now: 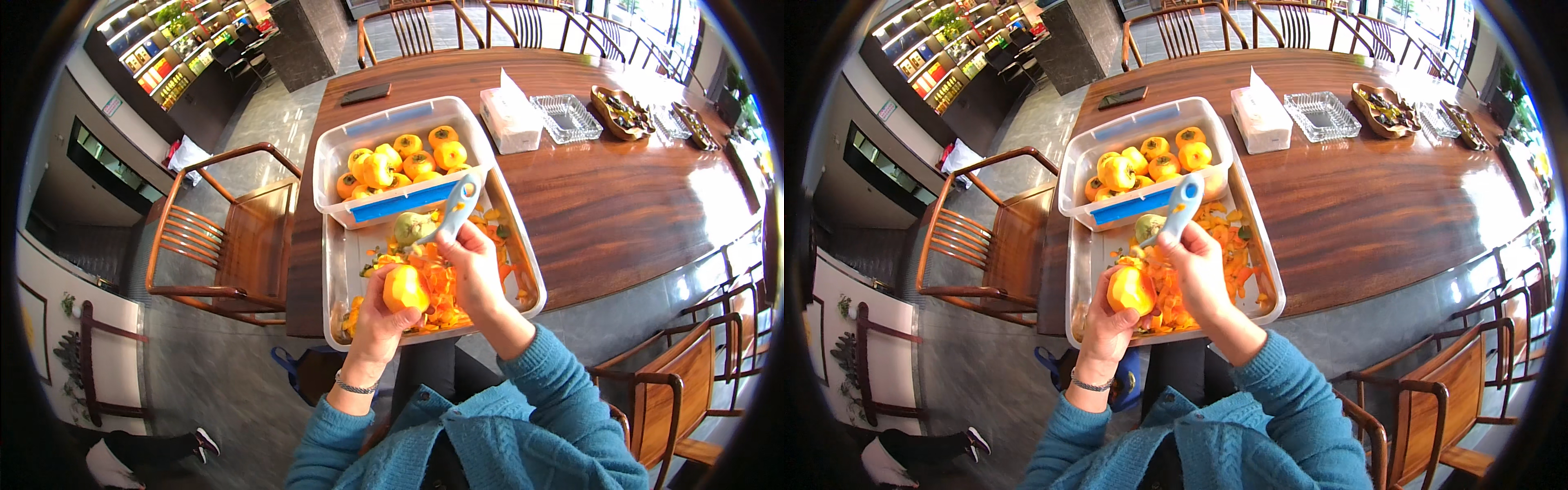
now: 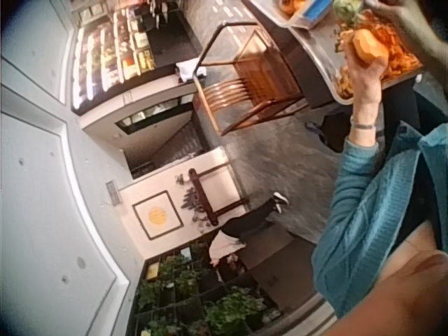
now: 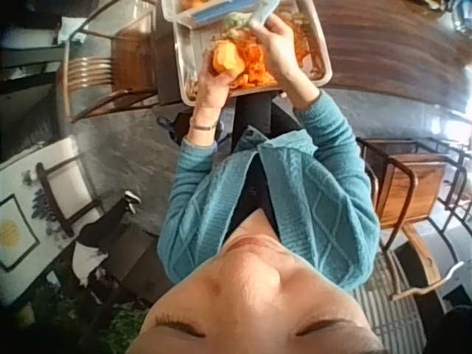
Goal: The person peels persimmons one at a time using a peeler, rotating each fruit to remove the skin and collecting the peels in a tray. The person occasionally reaches into a bag to retrieve another persimmon and continues peeling.
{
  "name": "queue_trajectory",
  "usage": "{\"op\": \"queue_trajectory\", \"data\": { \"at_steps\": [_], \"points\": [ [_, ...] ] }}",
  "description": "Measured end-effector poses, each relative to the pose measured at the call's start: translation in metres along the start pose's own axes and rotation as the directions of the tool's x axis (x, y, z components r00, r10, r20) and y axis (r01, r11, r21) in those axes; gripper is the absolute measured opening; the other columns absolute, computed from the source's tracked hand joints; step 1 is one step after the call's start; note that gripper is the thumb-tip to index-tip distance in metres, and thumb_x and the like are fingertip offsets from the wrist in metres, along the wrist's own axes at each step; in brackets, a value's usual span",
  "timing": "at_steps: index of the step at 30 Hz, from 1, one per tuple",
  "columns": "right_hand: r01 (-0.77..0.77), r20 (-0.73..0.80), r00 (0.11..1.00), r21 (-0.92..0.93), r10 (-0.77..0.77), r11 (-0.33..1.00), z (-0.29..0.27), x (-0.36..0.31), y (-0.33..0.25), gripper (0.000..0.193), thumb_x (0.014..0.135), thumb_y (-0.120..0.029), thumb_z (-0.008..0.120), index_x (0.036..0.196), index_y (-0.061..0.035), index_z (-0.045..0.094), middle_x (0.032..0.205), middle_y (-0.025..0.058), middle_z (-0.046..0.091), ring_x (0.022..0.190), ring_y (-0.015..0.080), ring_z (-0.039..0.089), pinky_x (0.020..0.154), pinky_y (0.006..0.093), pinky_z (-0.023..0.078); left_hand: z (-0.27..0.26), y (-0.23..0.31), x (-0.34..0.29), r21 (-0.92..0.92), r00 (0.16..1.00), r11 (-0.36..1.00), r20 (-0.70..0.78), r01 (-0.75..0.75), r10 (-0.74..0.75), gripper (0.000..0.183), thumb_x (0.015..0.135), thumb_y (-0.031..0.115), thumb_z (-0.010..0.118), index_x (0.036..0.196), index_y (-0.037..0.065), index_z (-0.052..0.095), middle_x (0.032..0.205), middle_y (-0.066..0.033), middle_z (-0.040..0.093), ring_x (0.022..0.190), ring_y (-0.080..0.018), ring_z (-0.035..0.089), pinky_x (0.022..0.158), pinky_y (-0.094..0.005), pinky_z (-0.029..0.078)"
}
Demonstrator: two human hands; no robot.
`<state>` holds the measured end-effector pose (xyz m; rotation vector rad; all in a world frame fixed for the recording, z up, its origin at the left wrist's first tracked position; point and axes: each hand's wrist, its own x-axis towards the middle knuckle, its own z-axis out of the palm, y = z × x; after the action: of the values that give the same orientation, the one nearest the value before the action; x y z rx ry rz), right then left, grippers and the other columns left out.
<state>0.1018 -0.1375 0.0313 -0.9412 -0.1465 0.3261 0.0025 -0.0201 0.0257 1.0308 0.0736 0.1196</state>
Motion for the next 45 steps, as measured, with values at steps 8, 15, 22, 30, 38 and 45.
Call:
{"op": "queue_trajectory", "data": {
  "at_steps": [8,15,22,30,38,45],
  "points": [
    [0.034,0.087,0.996,-0.333,-0.005,0.942,-0.024,0.01,-0.016,0.021,0.084,-0.01,0.061,0.102,0.0014,0.059,0.085,0.0012,0.06,0.081,0.0079,0.054,0.075,0.0245,0.045,-0.009,0.003,0.007,0.046,1.0,0.999,-0.012,-0.028,0.028,0.068,0.071,0.011,0.073,0.128,0.014,0.036,0.116,-0.0068,0.048,0.102,-0.0218,0.052,0.076,-0.0306,0.049],
    [-0.047,0.145,0.988,-0.086,0.059,0.995,-0.009,-0.004,-0.028,0.025,0.087,-0.018,0.059,0.106,-0.0025,0.058,0.095,0.0021,0.06,0.089,0.0086,0.054,0.08,0.0248,0.042,-0.006,0.0,0.005,0.029,0.999,1.0,-0.041,0.007,-0.005,0.057,0.08,0.021,0.065,0.128,0.011,0.036,0.118,-0.0065,0.047,0.109,-0.0187,0.049,0.087,-0.0338,0.046],
    [-0.065,0.168,0.985,0.118,0.045,0.991,0.0,-0.003,-0.014,0.021,0.087,-0.016,0.058,0.105,-0.0052,0.058,0.093,0.0009,0.061,0.086,0.0098,0.055,0.075,0.0241,0.041,-0.01,0.005,0.002,-0.061,0.992,0.99,-0.005,0.127,-0.128,0.055,0.081,0.025,0.062,0.126,0.006,0.038,0.117,-0.0074,0.05,0.107,-0.0168,0.051,0.086,-0.0325,0.048],
    [-0.016,0.166,0.986,0.006,0.015,1.0,0.003,-0.007,-0.018,0.021,0.088,-0.016,0.059,0.104,-0.0029,0.057,0.092,-0.0011,0.059,0.086,0.0078,0.054,0.08,0.0257,0.044,-0.007,0.006,0.001,0.078,0.995,0.992,-0.029,0.102,-0.1,0.056,0.082,0.021,0.063,0.129,0.007,0.036,0.114,-0.0049,0.049,0.1,-0.0133,0.052,0.079,-0.0244,0.046],
    [0.016,0.296,0.955,-0.16,0.032,0.987,0.017,-0.023,-0.008,0.024,0.086,-0.014,0.061,0.105,-0.0017,0.056,0.087,0.0007,0.059,0.08,0.0066,0.053,0.073,0.0225,0.046,-0.002,0.0,0.003,0.267,0.999,0.963,-0.032,-0.024,0.034,0.057,0.077,0.003,0.064,0.127,0.006,0.036,0.114,-0.0056,0.048,0.108,-0.0138,0.047,0.092,-0.0259,0.04],
    [-0.053,-0.016,0.999,-0.027,0.052,0.998,0.001,-0.002,-0.017,0.019,0.087,-0.011,0.057,0.104,-0.0031,0.057,0.089,-0.0015,0.058,0.083,0.0057,0.052,0.071,0.0229,0.046,-0.01,0.011,-0.003,0.482,0.995,0.871,0.029,-0.095,0.093,0.057,0.075,0.003,0.067,0.124,0.004,0.036,0.112,-0.0075,0.048,0.106,-0.0147,0.048,0.092,-0.0269,0.039]
  ]
}}
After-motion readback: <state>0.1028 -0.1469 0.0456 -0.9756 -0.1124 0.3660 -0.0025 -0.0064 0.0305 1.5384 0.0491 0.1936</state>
